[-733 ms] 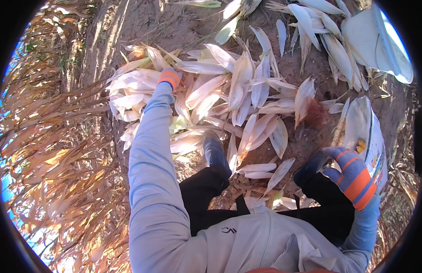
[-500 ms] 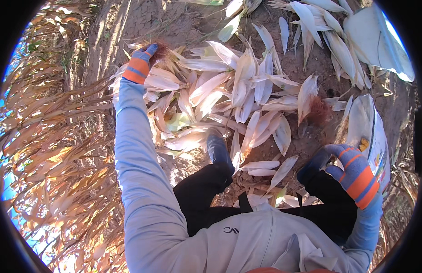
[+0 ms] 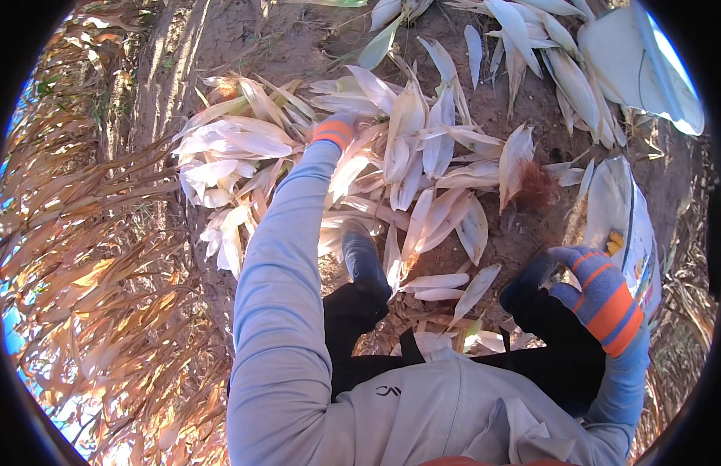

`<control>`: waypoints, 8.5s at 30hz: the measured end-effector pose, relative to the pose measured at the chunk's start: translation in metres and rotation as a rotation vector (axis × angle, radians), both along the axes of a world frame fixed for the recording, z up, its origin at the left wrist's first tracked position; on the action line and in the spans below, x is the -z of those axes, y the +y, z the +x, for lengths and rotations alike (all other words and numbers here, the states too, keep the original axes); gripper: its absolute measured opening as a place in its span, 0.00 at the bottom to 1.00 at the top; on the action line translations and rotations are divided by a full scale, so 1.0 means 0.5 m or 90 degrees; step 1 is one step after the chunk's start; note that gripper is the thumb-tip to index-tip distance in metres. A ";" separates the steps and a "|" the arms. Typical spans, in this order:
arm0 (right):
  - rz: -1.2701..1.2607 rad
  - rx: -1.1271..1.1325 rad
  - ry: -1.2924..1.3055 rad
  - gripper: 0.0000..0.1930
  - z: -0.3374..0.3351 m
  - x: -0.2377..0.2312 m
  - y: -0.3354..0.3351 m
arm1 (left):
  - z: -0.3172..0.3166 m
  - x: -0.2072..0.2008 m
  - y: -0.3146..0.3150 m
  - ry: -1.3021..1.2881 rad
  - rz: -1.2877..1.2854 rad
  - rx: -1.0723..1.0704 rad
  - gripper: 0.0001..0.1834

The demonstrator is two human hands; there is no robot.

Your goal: The person shucks corn cobs by hand, removing husks and silk, and places the cleaned cobs into a nearby bag. The person repeatedly picks up husked cobs, strips the outer layers, and discards the husks onto the ground.

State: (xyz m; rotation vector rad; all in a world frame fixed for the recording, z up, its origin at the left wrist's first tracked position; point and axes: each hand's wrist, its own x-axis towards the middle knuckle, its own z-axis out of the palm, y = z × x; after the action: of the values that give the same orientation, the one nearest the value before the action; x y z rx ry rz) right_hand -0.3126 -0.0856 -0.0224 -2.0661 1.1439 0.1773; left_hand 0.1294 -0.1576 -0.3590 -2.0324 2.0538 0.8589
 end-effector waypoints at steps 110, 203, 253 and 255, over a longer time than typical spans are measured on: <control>0.035 -0.088 -0.008 0.20 0.005 -0.002 0.035 | 0.346 -0.299 0.403 0.157 0.126 -0.516 0.21; -0.038 0.096 0.009 0.22 -0.050 -0.091 -0.042 | -0.586 -0.615 0.043 0.944 0.332 -0.393 0.35; -0.112 0.130 0.085 0.26 -0.005 -0.057 -0.076 | -0.482 -0.677 0.097 0.954 0.260 -0.345 0.35; -0.080 0.063 -0.013 0.24 -0.023 -0.060 -0.071 | -0.486 -0.684 0.095 0.955 0.246 -0.350 0.34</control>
State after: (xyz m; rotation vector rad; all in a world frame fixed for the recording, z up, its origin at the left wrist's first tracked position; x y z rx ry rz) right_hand -0.3242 -0.1208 0.0074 -2.1095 1.2694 0.0375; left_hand -0.1134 -0.1100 -0.0170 -1.7714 1.2177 3.2410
